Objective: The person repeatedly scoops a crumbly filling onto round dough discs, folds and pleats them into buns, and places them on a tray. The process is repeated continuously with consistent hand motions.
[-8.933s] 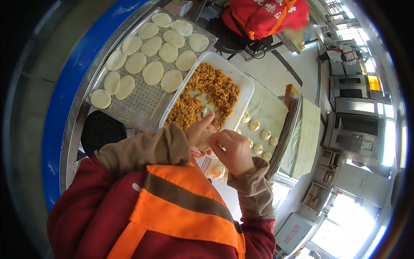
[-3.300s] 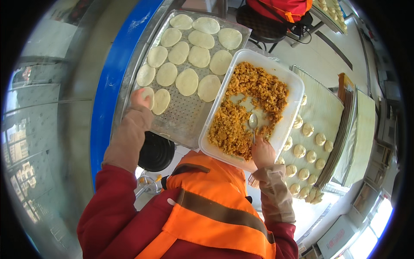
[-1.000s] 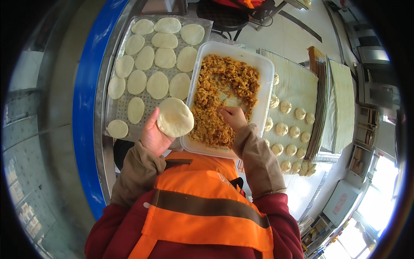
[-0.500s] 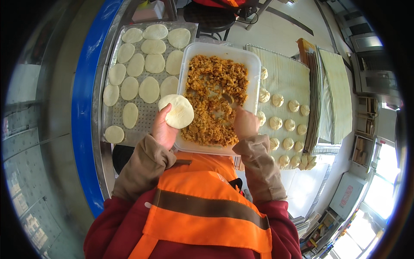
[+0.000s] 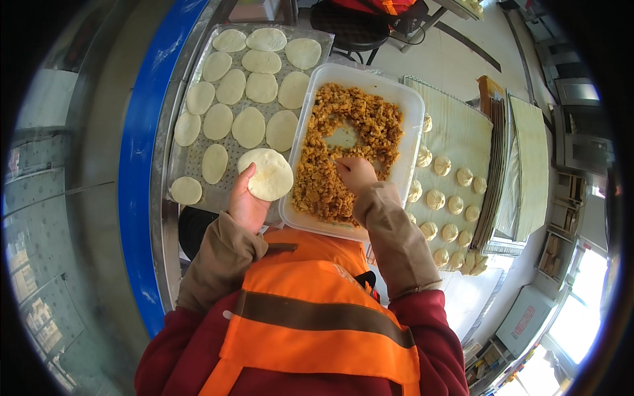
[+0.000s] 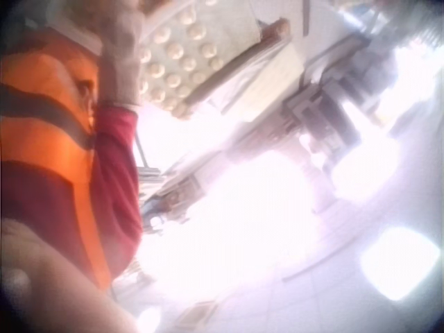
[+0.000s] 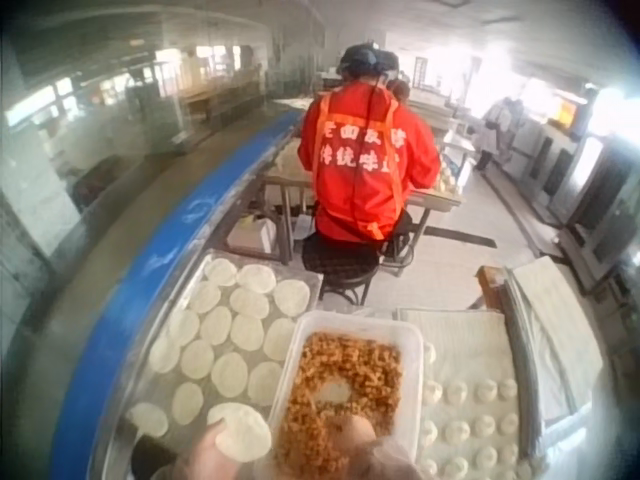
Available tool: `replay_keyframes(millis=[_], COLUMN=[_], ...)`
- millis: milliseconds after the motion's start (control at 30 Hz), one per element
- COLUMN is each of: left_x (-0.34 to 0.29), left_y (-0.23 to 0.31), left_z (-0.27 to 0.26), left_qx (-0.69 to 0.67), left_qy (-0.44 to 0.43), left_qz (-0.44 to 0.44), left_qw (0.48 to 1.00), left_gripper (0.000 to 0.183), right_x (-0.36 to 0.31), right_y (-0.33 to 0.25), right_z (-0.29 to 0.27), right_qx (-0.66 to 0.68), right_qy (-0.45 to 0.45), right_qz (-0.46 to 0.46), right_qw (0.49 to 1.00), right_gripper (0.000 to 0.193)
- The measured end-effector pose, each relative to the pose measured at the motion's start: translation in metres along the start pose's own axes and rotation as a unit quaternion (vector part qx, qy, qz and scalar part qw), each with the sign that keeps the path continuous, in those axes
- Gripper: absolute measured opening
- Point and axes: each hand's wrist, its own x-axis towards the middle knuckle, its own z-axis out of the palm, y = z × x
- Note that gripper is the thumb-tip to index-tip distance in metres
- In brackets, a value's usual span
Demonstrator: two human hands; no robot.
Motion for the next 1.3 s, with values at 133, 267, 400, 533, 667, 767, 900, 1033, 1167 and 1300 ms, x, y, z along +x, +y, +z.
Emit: replay_keyframes(millis=[133, 267, 400, 533, 667, 767, 900, 1033, 1167, 1300], left_x=[0.009, 0.024, 0.037, 0.048, 0.051, 0.051, 0.043, 0.03, 0.023, 0.025], left_y=[-0.003, -0.022, -0.049, -0.057, -0.045, -0.026, 0.004, 0.012, 0.012, 0.01], left_z=[0.002, 0.026, 0.059, 0.08, 0.078, 0.063, 0.039, 0.025, 0.018, 0.015], left_qx=[0.004, 0.104, 0.09, -0.009, 0.002, -0.019, -0.045, -0.052, -0.05, -0.046], left_qy=[-0.012, 0.008, 0.003, -0.053, 0.021, 0.015, -0.032, -0.061, -0.044, -0.033], left_qz=[0.026, 0.12, 0.098, -0.065, -0.089, -0.048, -0.021, -0.025, -0.013, -0.005], left_qw=[1.0, 0.987, 0.991, 0.996, 0.996, 0.999, 0.998, 0.996, 0.998, 0.998], left_gripper=[0.05, 0.049, 0.05, 0.048, 0.045, 0.042, 0.036, 0.032, 0.031, 0.03], right_x=[-0.013, -0.038, -0.063, -0.075, -0.089, -0.088, -0.041, 0.01, 0.018, -0.003], right_y=[-0.004, -0.019, -0.042, -0.064, -0.064, -0.054, -0.027, -0.011, 0.0, 0.008], right_z=[-0.022, -0.043, -0.049, -0.026, -0.027, -0.038, -0.046, -0.015, 0.001, -0.015], right_qx=[0.143, 0.288, 0.193, -0.188, -0.21, -0.115, -0.137, -0.167, 0.005, 0.302], right_qy=[-0.039, -0.031, 0.11, 0.307, 0.274, 0.278, 0.162, 0.027, 0.013, -0.047], right_qz=[0.073, 0.097, 0.005, -0.149, -0.184, -0.132, 0.045, 0.094, 0.048, 0.212], right_qw=[0.986, 0.952, 0.975, 0.921, 0.92, 0.944, 0.976, 0.981, 0.999, 0.928], right_gripper=[0.024, 0.025, 0.022, 0.034, 0.04, 0.036, 0.022, 0.023, 0.016, 0.031])
